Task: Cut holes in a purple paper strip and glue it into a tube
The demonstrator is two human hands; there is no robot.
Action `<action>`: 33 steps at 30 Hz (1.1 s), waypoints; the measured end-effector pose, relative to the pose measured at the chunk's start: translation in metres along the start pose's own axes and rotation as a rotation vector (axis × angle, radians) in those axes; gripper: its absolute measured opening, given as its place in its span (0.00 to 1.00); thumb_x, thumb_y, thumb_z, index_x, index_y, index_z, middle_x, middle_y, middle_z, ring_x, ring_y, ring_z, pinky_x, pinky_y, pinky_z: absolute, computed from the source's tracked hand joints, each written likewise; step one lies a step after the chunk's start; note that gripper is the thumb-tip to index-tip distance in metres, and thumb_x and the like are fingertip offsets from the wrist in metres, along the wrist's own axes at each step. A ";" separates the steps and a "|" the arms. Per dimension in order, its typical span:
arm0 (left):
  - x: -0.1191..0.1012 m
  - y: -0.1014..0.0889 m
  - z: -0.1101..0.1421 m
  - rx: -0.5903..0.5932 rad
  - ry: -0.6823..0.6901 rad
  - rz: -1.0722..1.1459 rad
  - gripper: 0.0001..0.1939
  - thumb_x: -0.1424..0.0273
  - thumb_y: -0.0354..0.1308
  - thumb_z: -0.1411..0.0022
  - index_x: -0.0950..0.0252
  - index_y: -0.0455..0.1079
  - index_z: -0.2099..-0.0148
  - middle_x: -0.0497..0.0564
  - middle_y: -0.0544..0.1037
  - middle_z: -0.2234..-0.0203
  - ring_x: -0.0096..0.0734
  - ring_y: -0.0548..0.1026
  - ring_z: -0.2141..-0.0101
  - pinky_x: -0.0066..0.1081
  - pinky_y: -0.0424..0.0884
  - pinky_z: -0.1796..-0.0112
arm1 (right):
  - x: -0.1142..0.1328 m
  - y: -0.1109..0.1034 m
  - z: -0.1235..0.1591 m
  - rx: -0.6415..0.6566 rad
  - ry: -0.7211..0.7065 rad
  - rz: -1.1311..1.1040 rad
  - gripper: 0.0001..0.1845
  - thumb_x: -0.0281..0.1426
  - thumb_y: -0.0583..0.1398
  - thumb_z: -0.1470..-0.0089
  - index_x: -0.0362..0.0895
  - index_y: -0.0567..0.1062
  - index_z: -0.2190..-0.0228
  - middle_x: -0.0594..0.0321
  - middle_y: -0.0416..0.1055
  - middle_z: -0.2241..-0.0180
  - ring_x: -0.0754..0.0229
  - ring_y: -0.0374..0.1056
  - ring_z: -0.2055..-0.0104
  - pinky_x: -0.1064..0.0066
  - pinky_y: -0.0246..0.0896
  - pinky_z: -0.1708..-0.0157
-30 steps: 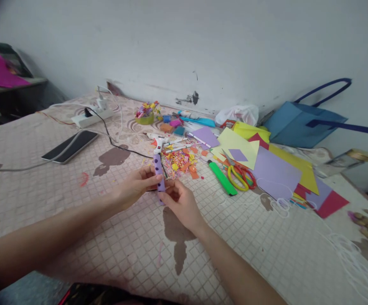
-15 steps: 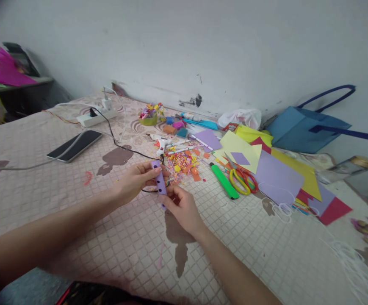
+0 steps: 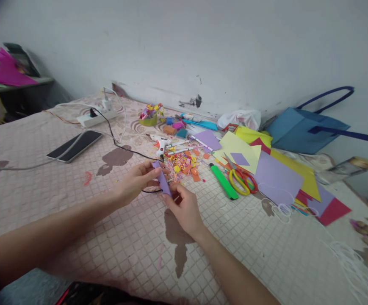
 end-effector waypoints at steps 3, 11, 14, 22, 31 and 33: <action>-0.002 -0.002 -0.001 -0.020 0.024 0.006 0.20 0.57 0.66 0.47 0.68 0.67 0.64 0.50 0.78 0.68 0.27 0.75 0.69 0.29 0.74 0.66 | 0.001 0.000 0.000 -0.003 0.000 0.012 0.06 0.34 0.60 0.46 0.44 0.71 0.71 0.66 0.67 0.75 0.63 0.61 0.74 0.71 0.57 0.73; -0.002 0.003 0.001 0.036 0.000 -0.054 0.20 0.58 0.69 0.50 0.68 0.68 0.63 0.51 0.78 0.69 0.29 0.76 0.68 0.28 0.72 0.67 | -0.001 0.000 0.000 -0.006 -0.027 0.036 0.08 0.36 0.59 0.45 0.45 0.70 0.71 0.66 0.67 0.75 0.63 0.61 0.75 0.72 0.57 0.74; 0.002 0.005 0.002 0.057 -0.010 -0.083 0.20 0.62 0.72 0.55 0.68 0.69 0.65 0.49 0.77 0.72 0.28 0.75 0.70 0.26 0.70 0.68 | -0.001 -0.001 0.000 -0.019 -0.039 0.055 0.07 0.34 0.59 0.44 0.44 0.70 0.71 0.66 0.67 0.75 0.64 0.61 0.75 0.72 0.57 0.74; 0.004 0.004 0.001 0.061 -0.015 -0.109 0.20 0.62 0.71 0.55 0.68 0.70 0.64 0.49 0.77 0.71 0.27 0.74 0.70 0.26 0.70 0.68 | 0.003 0.000 0.002 -0.026 -0.066 0.056 0.08 0.35 0.58 0.43 0.44 0.72 0.70 0.64 0.71 0.73 0.63 0.65 0.74 0.72 0.60 0.73; 0.000 0.002 -0.001 0.016 0.004 -0.057 0.22 0.60 0.72 0.57 0.67 0.70 0.65 0.48 0.77 0.71 0.27 0.75 0.70 0.27 0.73 0.67 | 0.004 -0.004 0.001 -0.069 -0.081 0.105 0.08 0.34 0.60 0.44 0.44 0.75 0.64 0.59 0.76 0.68 0.59 0.69 0.70 0.69 0.65 0.69; 0.000 0.002 -0.001 0.011 0.006 -0.055 0.21 0.61 0.72 0.57 0.68 0.71 0.64 0.49 0.77 0.70 0.27 0.75 0.70 0.27 0.72 0.68 | 0.004 -0.005 0.000 -0.071 -0.100 0.131 0.07 0.33 0.58 0.43 0.44 0.76 0.66 0.60 0.76 0.69 0.59 0.70 0.70 0.69 0.65 0.69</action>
Point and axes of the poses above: each hand's wrist, its own z-axis away from the middle knuckle, its own y-axis out of the palm, x = y × z, the point moved 6 cm from there along -z, towards the middle knuckle
